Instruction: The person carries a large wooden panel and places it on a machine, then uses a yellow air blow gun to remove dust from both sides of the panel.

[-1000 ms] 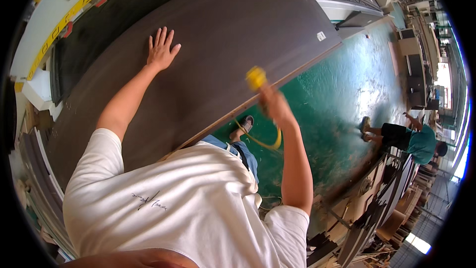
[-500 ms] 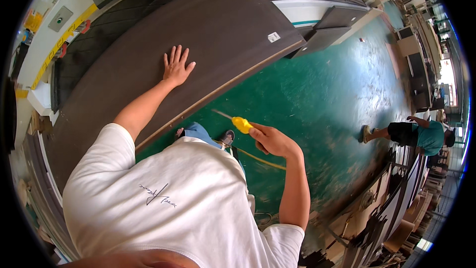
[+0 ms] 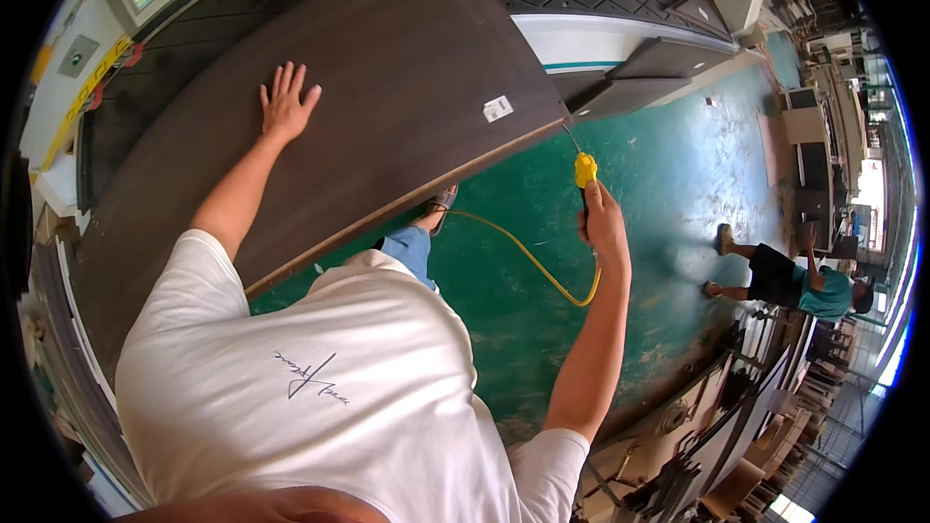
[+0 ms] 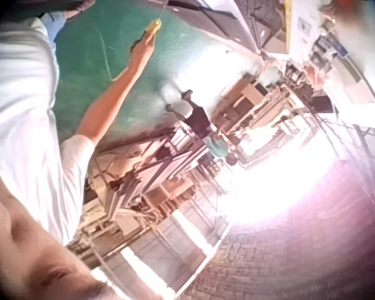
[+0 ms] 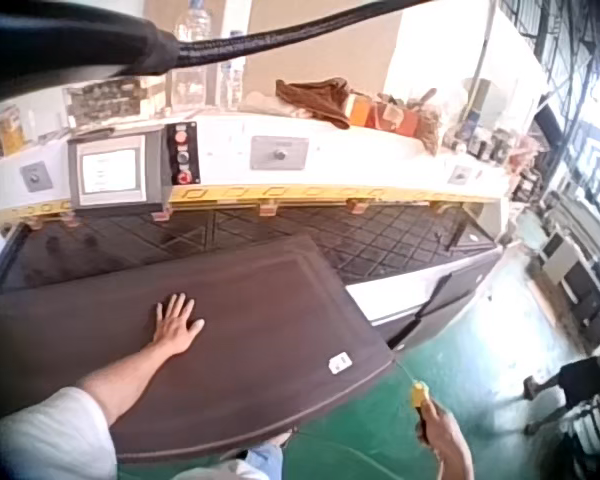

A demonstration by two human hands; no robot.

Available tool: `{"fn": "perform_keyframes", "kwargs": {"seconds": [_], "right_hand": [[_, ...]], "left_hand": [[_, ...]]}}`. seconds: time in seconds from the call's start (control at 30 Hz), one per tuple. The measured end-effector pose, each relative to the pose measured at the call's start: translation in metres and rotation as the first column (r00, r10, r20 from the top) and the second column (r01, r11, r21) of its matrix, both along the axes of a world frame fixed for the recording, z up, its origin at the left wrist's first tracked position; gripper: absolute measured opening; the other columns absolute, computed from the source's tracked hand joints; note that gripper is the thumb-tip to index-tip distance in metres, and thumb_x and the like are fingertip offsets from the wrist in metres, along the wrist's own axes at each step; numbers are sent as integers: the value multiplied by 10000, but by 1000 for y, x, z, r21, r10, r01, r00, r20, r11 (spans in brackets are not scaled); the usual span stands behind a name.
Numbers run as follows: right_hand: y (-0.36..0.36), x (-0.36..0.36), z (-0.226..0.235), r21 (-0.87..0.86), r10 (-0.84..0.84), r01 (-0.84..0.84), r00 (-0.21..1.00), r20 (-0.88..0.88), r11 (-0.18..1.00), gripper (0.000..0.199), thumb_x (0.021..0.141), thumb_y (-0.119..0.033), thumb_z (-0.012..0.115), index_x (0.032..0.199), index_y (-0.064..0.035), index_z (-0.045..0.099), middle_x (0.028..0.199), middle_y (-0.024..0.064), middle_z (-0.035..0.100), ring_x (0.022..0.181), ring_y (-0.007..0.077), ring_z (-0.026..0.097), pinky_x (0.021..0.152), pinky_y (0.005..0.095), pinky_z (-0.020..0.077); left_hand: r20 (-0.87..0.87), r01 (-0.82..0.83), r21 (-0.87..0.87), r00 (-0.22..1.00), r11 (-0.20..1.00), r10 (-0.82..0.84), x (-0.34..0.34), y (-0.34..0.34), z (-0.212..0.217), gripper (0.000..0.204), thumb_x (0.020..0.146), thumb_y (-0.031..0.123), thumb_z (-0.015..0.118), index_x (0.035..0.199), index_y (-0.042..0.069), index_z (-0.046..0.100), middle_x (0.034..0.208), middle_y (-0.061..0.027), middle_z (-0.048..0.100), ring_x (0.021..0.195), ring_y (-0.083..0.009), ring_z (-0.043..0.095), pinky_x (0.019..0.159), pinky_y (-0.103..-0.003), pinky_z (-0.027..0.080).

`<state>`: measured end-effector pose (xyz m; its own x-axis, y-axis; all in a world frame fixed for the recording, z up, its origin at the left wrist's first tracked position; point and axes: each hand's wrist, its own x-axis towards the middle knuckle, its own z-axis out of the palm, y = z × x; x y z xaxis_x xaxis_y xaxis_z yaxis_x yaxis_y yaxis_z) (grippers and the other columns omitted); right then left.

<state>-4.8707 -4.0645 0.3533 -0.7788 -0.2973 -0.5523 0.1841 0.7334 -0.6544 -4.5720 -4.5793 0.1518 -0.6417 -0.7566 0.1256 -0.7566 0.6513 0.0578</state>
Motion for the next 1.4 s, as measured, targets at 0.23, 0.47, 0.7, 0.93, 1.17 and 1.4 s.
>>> {"fn": "perform_keyframes", "kwargs": {"seconds": [0.23,0.47,0.7,0.93,1.17,1.4], "right_hand": [[-54,-83,15,116,77,-85,994,71,990,522,1100,-473,442,1444,-105,578,634,-13,481,507,85,442,484,269,377],[-159,-145,13,93,249,-255,965,80,962,535,1101,-458,436,1473,-92,555,647,-20,481,532,76,442,505,267,383],[-256,-191,-12,116,348,-352,936,50,929,529,1099,-488,431,1402,-89,597,655,-13,513,483,78,437,461,259,368],[-385,-216,-20,36,419,-417,908,-31,908,521,1097,-469,397,1359,-74,614,657,6,510,487,89,458,462,271,381],[-426,-212,-20,10,484,-488,862,-148,873,505,1090,-477,392,1266,-64,623,642,14,513,497,102,477,482,286,391],[-354,-169,16,-171,584,-562,736,343,809,467,1081,-479,458,1233,-72,628,677,21,562,540,123,500,525,290,407]], "left_hand": [[46,-197,-40,979,979,199,-93,-91,-20,766,1023,678,345,1626,208,299,1714,-48,208,1589,-243,144,1244,-624,107],[79,-207,-81,974,975,213,-163,-152,-37,799,1020,720,282,1649,231,225,1729,-7,146,1595,-220,98,1263,-606,83],[129,-200,-82,969,976,209,-213,-160,-24,821,1026,707,288,1645,171,223,1712,-15,206,1585,-214,143,1283,-559,79],[90,-206,-52,973,977,210,-219,-157,-17,823,1023,706,321,1625,147,274,1690,-25,259,1574,-218,185,1288,-547,112],[55,-209,-16,976,978,209,-224,-154,-10,792,1024,690,338,1617,167,306,1685,-25,272,1569,-218,204,1293,-529,111],[-23,-164,-34,986,986,163,-211,-160,-21,717,1041,637,377,1613,208,329,1683,-43,278,1564,-227,218,1286,-518,127]]}}
